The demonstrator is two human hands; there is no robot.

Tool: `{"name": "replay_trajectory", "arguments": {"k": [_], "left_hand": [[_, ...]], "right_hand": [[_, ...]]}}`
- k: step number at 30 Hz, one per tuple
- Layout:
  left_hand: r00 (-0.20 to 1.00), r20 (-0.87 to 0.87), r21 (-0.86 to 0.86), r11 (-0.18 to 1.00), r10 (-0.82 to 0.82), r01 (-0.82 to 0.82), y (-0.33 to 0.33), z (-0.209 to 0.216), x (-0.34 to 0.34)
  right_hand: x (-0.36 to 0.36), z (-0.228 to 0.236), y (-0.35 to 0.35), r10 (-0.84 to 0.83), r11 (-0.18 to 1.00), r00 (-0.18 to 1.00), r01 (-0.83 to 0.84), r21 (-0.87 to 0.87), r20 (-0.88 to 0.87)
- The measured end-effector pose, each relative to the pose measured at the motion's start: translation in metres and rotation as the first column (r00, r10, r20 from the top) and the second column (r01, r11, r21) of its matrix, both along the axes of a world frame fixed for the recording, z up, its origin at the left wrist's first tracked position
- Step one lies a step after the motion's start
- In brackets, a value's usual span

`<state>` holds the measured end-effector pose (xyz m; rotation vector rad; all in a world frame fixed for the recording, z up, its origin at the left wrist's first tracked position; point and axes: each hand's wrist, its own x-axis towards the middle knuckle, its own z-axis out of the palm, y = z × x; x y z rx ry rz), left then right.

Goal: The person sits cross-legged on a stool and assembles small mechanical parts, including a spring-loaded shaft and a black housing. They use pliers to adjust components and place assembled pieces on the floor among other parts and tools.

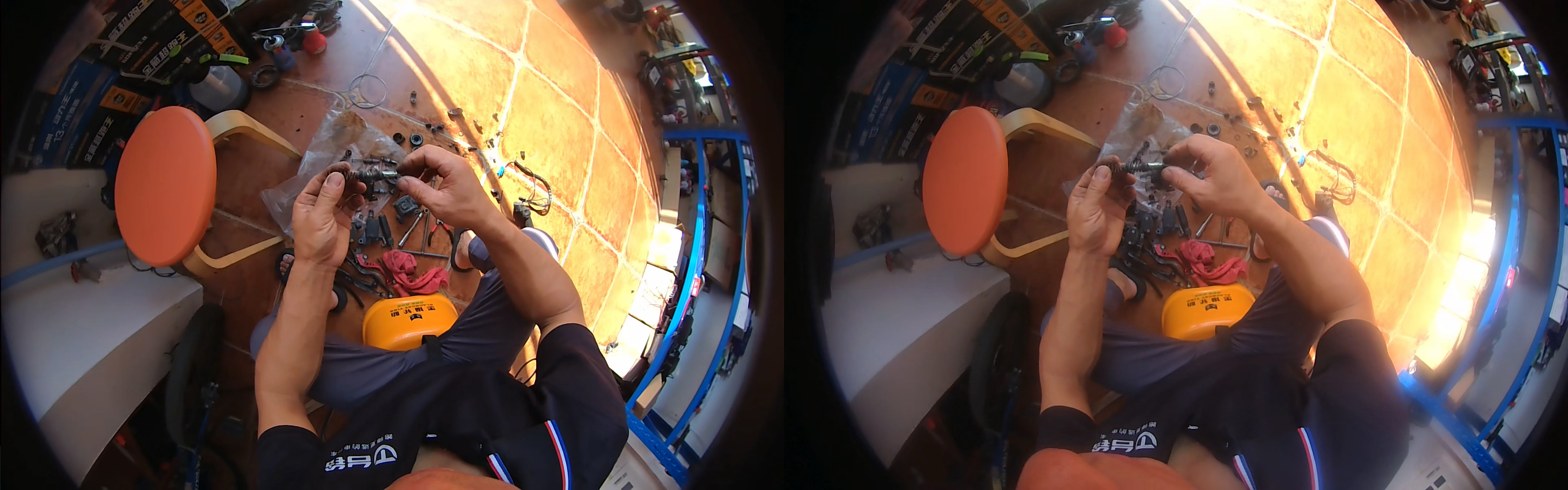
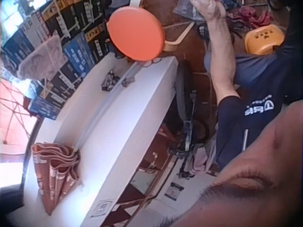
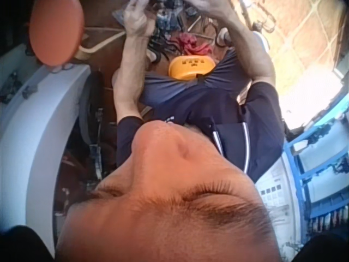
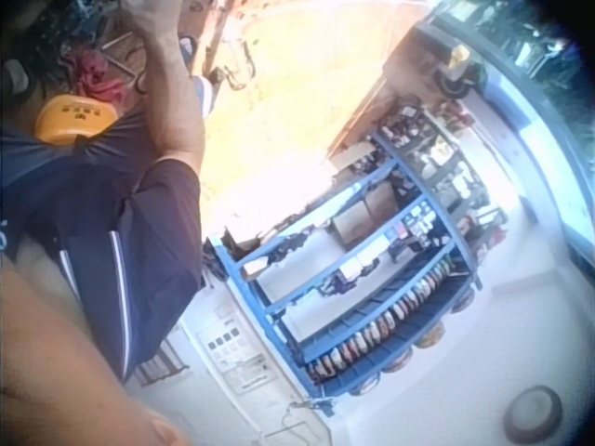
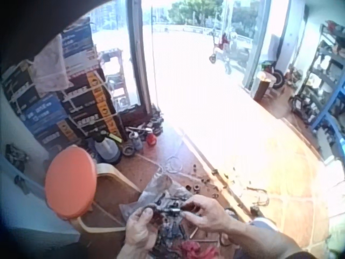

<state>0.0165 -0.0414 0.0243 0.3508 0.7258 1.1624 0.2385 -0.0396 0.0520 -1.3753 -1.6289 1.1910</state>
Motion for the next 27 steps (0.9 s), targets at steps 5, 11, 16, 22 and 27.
{"name": "replay_trajectory", "arguments": {"k": [5,11,16,22,27], "left_hand": [[0.997,0.055,0.04,0.998,-0.049,0.047,0.001,-0.006,0.002],[0.99,0.114,0.047,0.995,-0.087,0.082,0.001,-0.009,0.003],[0.988,0.137,-0.1,0.992,-0.067,0.081,-0.002,-0.005,0.009],[0.984,0.152,-0.046,0.994,-0.092,0.1,-0.002,-0.005,0.009],[0.972,0.197,-0.009,0.991,-0.127,0.131,-0.001,-0.011,0.006]], "right_hand": [[0.009,0.0,0.005,0.022,1.0,0.998,-0.024,-0.019,-0.063],[0.007,0.005,0.002,0.009,0.995,0.994,-0.02,-0.097,-0.11],[0.002,0.006,0.0,-0.014,1.0,0.997,0.013,-0.01,-0.077],[-0.004,0.003,-0.001,0.022,1.0,0.992,-0.02,0.021,-0.121],[-0.003,0.002,-0.002,0.038,0.99,0.974,-0.067,-0.125,-0.225]]}}
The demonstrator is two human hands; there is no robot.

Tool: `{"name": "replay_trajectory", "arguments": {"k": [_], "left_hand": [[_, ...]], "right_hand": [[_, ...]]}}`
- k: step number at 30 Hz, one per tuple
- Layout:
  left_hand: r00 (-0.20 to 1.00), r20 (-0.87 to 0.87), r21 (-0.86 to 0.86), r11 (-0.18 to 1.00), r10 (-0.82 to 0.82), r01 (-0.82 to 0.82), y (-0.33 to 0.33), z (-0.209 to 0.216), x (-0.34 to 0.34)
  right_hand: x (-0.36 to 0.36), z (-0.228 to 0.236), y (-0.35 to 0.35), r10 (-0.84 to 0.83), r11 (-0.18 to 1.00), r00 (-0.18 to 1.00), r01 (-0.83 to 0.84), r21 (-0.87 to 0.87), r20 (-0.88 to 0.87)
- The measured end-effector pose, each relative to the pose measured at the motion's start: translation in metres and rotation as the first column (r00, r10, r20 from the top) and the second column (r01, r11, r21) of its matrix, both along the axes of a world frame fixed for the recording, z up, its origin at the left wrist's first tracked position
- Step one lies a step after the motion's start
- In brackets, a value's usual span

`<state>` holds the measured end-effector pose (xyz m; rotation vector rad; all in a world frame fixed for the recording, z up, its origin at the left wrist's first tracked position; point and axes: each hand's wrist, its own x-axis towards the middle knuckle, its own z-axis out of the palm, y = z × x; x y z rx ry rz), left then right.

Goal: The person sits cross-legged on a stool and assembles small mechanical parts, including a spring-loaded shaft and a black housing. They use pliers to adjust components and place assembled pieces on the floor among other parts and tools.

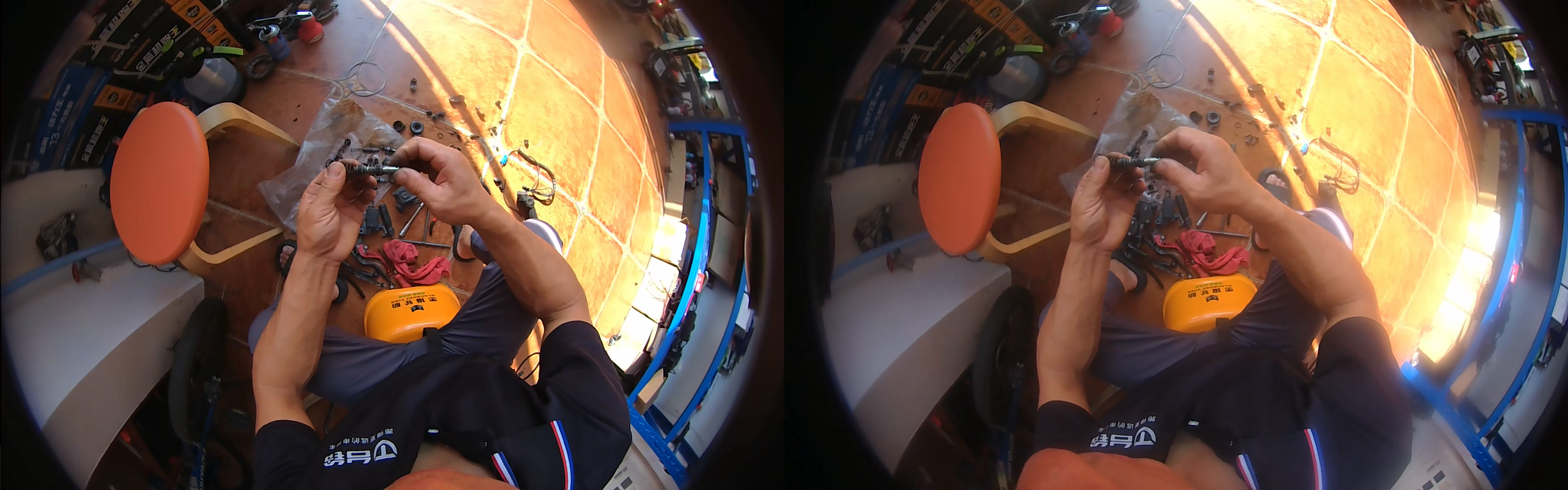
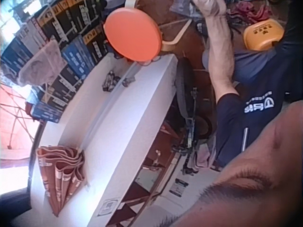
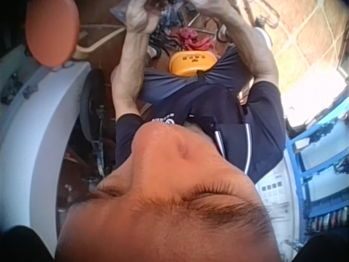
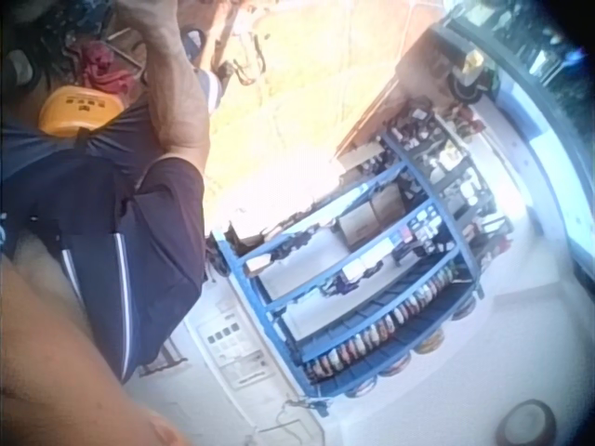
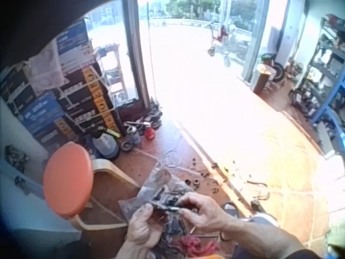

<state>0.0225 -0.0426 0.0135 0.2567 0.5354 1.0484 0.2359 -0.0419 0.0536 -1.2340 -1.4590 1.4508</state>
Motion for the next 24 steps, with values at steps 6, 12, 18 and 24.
{"name": "replay_trajectory", "arguments": {"k": [6,12,18,24], "left_hand": [[1.0,0.016,0.019,1.0,0.016,-0.016,-0.001,-0.002,-0.003],[0.999,-0.024,0.061,0.997,0.039,-0.038,0.0,0.002,-0.003],[0.998,-0.039,0.086,0.995,0.044,-0.041,-0.001,0.004,-0.002],[0.998,-0.039,0.109,0.993,0.048,-0.044,0.0,0.004,-0.001]], "right_hand": [[-0.002,-0.008,0.002,-0.025,0.999,0.992,0.02,-0.043,-0.124],[0.0,-0.01,0.002,-0.037,0.997,0.985,0.024,-0.074,-0.171],[0.001,-0.012,0.003,-0.079,0.994,0.986,0.066,-0.091,-0.145],[0.003,-0.011,0.004,-0.039,0.993,0.988,0.022,-0.113,-0.153]]}}
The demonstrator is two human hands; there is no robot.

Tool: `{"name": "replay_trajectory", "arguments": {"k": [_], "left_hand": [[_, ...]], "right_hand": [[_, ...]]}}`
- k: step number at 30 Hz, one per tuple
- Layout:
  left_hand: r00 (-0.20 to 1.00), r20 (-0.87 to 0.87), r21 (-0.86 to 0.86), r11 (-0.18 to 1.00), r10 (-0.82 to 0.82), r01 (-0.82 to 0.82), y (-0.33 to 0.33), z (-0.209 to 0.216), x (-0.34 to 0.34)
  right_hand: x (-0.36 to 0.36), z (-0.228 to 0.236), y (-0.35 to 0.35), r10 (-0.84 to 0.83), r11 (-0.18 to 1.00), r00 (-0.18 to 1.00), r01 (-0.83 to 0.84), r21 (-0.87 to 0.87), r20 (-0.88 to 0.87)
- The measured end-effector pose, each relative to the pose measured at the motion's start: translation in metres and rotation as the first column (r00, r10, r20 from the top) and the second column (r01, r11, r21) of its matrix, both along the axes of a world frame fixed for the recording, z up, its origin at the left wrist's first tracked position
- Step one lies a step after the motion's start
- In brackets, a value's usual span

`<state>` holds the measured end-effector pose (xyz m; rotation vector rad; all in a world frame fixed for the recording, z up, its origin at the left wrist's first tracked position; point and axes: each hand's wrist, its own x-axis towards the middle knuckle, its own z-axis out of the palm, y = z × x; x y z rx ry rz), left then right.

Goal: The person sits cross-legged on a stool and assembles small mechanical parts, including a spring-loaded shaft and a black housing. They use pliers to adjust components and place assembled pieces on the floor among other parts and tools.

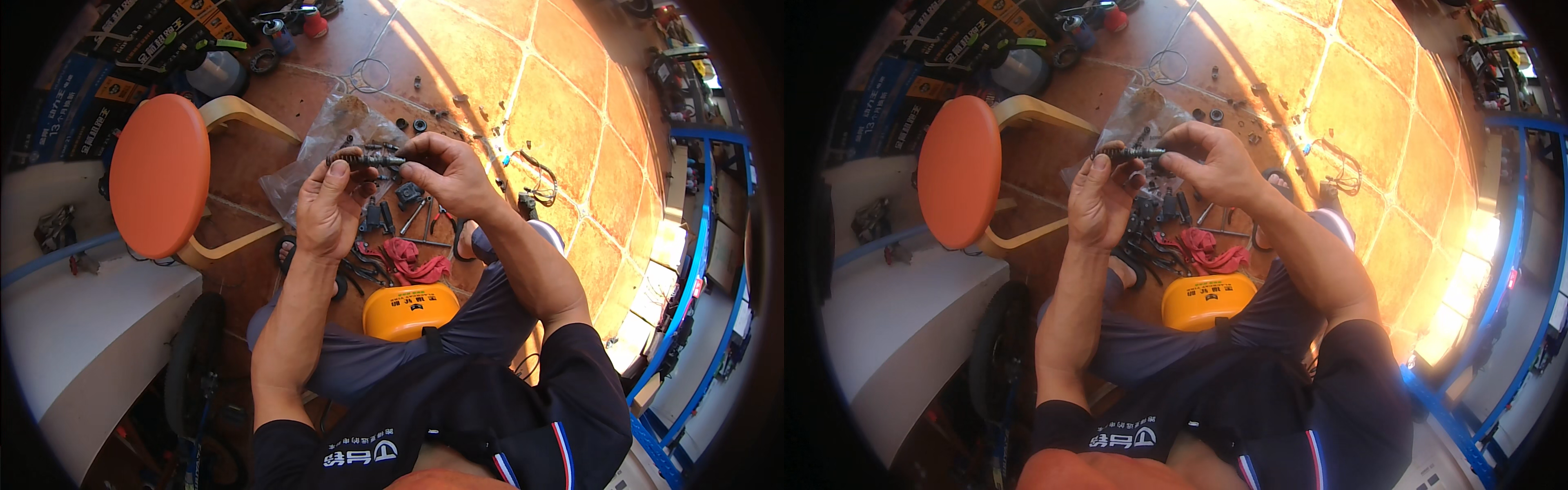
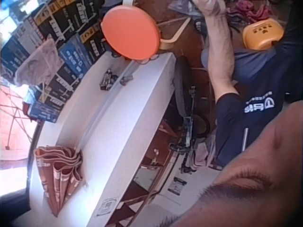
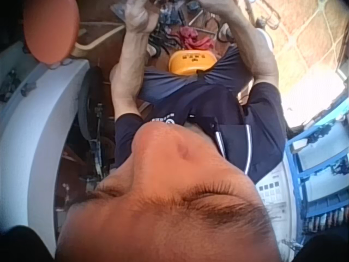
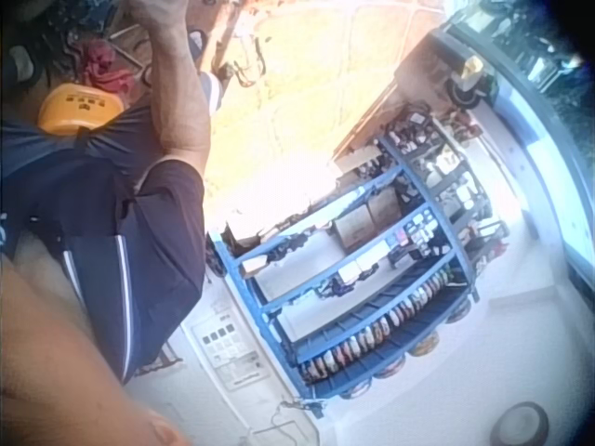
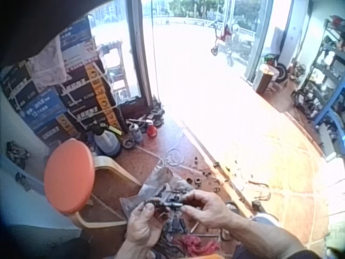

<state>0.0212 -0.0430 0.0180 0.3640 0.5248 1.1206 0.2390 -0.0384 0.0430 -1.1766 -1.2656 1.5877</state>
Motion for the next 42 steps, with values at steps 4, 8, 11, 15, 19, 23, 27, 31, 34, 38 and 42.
{"name": "replay_trajectory", "arguments": {"k": [4,8,11,15,19,23,27,31,34,38,42], "left_hand": [[1.0,0.004,-0.004,1.0,0.001,-0.001,-0.0003,0.0005,-0.0003],[1.0,0.021,0.015,1.0,-0.018,0.017,-0.0002,0.001,-0.0012],[0.999,0.037,0.023,0.999,-0.032,0.031,0.0,0.0013,-0.0021],[0.996,0.073,0.039,0.998,-0.052,0.049,0.0004,0.0008,-0.0024],[0.994,0.092,0.062,0.996,-0.064,0.058,0.0003,0.0002,-0.0021],[0.994,0.095,0.041,0.998,-0.052,0.048,-0.0001,0.0021,-0.0011],[0.995,0.094,0.025,0.999,-0.024,0.022,-0.0011,0.006,0.0015],[0.997,0.072,0.039,0.999,-0.022,0.019,-0.0006,0.0084,0.0025],[0.997,0.069,0.029,0.999,-0.017,0.015,-0.0004,0.0085,0.0026],[0.998,0.061,0.021,1.0,-0.012,0.011,-0.0005,0.0078,0.0028],[0.998,0.062,0.024,1.0,-0.015,0.013,-0.0009,0.0069,0.0027]], "right_hand": [[-0.0001,0.0,0.0002,0.013,1.0,1.0,-0.013,0.005,-0.009],[-0.0002,-0.0011,0.0001,0.016,1.0,0.999,-0.016,0.01,-0.038],[-0.0012,-0.0024,0.0003,0.016,1.0,0.999,-0.015,0.02,-0.037],[-0.0029,-0.0036,0.0002,-0.004,1.0,0.997,0.007,0.03,-0.081],[-0.0049,-0.0043,-0.0009,-0.037,0.999,0.994,0.041,0.035,-0.106],[-0.0047,-0.0032,-0.0013,-0.034,0.998,0.993,0.039,0.041,-0.117],[-0.0045,-0.0022,-0.0015,-0.028,0.999,0.994,0.032,0.041,-0.103],[-0.004,-0.0014,-0.0015,-0.007,0.999,0.996,0.011,0.042,-0.091],[-0.0047,-0.0011,-0.0016,-0.02,0.999,0.995,0.024,0.039,-0.101],[-0.0052,-0.0003,-0.0018,-0.032,0.999,0.995,0.035,0.036,-0.099],[-0.0042,0.0,-0.0021,-0.008,0.999,0.997,0.011,0.038,-0.078]]}}
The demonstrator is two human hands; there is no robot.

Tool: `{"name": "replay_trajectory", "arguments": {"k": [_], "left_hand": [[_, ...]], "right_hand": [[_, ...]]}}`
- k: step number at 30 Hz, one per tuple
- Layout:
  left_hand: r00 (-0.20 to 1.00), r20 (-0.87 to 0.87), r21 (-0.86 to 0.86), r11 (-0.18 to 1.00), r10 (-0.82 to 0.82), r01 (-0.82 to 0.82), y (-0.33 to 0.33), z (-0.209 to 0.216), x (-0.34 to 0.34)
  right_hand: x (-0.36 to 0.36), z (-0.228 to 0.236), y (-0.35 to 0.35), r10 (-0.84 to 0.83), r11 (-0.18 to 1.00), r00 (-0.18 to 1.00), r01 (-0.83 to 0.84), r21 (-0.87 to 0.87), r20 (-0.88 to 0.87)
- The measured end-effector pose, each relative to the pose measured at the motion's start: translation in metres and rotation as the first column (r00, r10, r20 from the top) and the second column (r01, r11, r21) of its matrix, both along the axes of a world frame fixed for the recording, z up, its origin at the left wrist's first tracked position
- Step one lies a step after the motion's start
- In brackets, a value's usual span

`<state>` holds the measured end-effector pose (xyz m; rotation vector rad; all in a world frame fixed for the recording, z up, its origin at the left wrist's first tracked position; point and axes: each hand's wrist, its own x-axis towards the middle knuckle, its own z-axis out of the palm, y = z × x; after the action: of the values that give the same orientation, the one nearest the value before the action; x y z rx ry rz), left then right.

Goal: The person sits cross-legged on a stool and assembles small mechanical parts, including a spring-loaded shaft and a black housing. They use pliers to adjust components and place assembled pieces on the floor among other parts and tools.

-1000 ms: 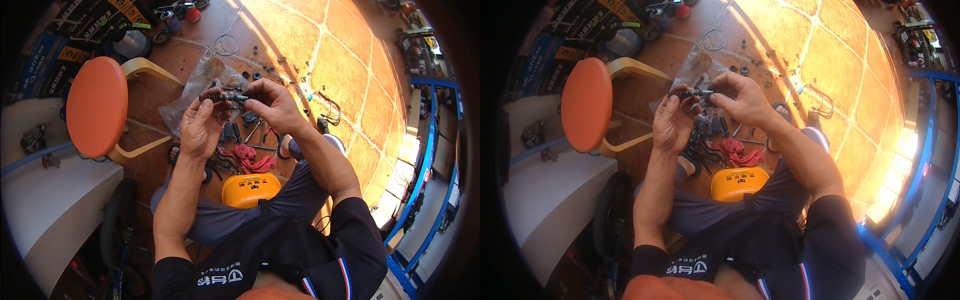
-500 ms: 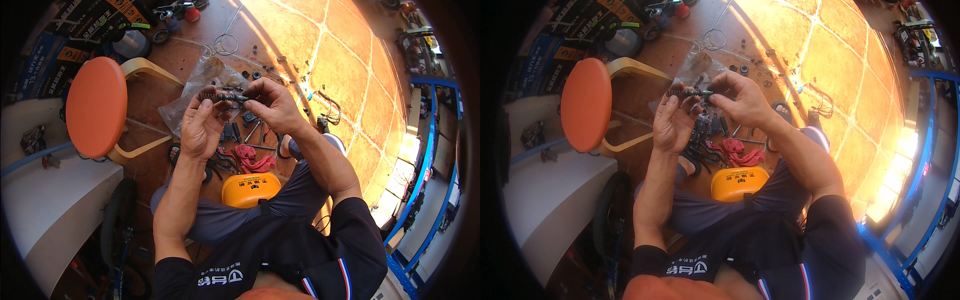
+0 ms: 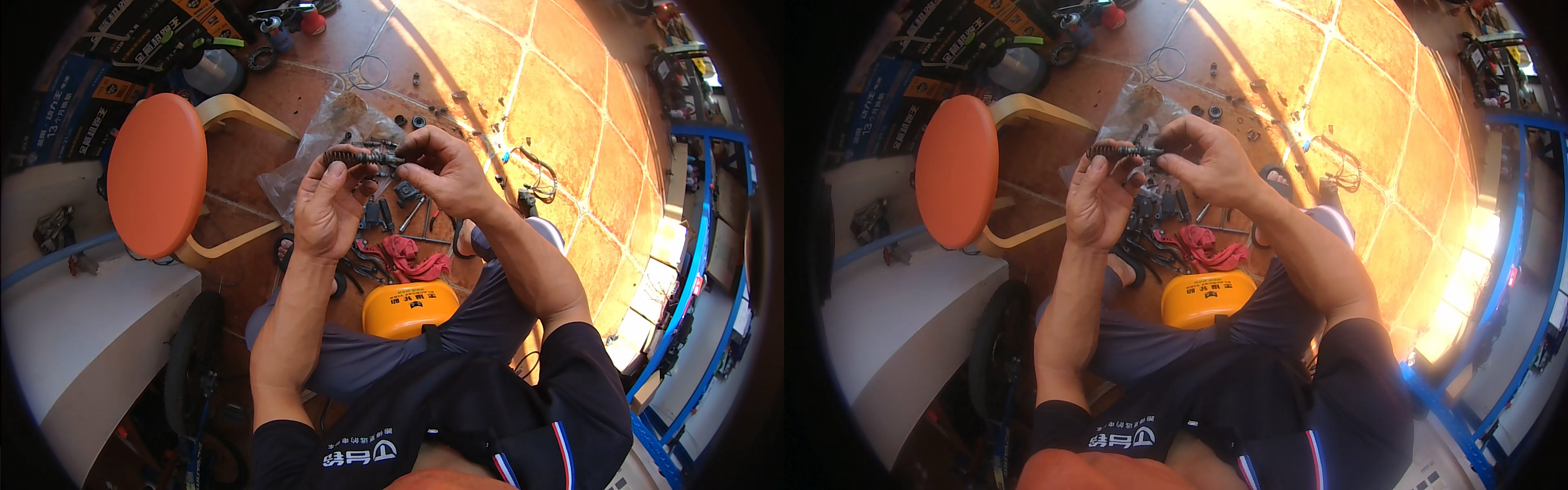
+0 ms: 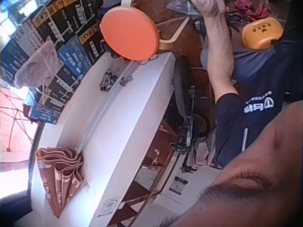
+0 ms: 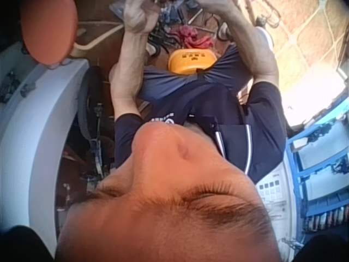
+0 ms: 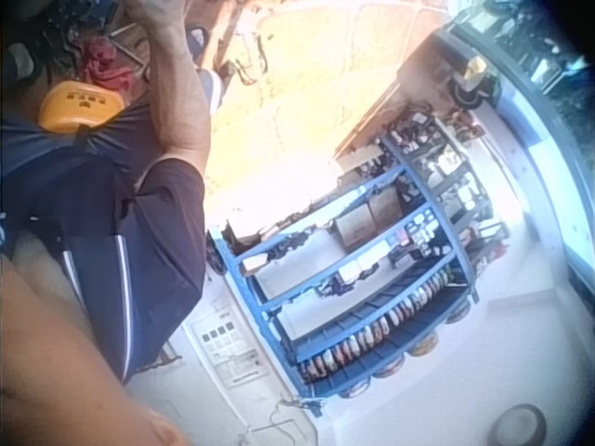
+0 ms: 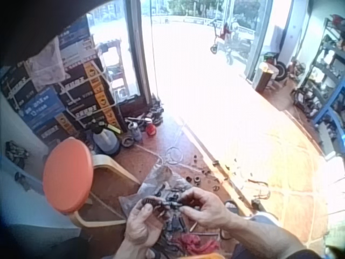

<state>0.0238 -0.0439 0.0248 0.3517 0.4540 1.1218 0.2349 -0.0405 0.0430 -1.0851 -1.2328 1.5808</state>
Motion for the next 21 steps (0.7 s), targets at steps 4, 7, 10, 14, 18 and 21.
{"name": "replay_trajectory", "arguments": {"k": [4,7,10,14,18,21], "left_hand": [[1.0,0.0,-0.012,1.0,0.007,-0.007,-0.0006,-0.0019,-0.0003],[1.0,0.009,0.015,1.0,-0.011,0.011,0.0004,-0.0031,-0.0011],[1.0,-0.001,-0.008,1.0,0.008,-0.008,-0.0007,-0.0025,0.0001],[1.0,-0.015,-0.001,1.0,0.021,-0.021,-0.0006,-0.0002,0.0012],[0.999,-0.025,0.007,0.999,0.037,-0.037,-0.0014,-0.0005,0.0019],[0.999,-0.036,0.032,0.999,0.032,-0.03,-0.0012,-0.0034,0.001]], "right_hand": [[-0.0007,-0.0012,0.0,-0.022,1.0,1.0,0.022,-0.002,0.002],[-0.0005,-0.0008,0.0001,-0.016,1.0,1.0,0.016,-0.002,0.003],[-0.0009,0.0006,0.0005,-0.024,1.0,1.0,0.025,-0.015,0.014],[0.0006,0.0036,0.0008,-0.02,0.999,0.996,0.022,-0.027,0.085],[-0.0002,0.0036,0.0003,-0.039,0.998,0.998,0.042,-0.048,0.057],[-0.0006,0.0011,0.0002,-0.07,0.997,0.994,0.071,-0.01,0.079]]}}
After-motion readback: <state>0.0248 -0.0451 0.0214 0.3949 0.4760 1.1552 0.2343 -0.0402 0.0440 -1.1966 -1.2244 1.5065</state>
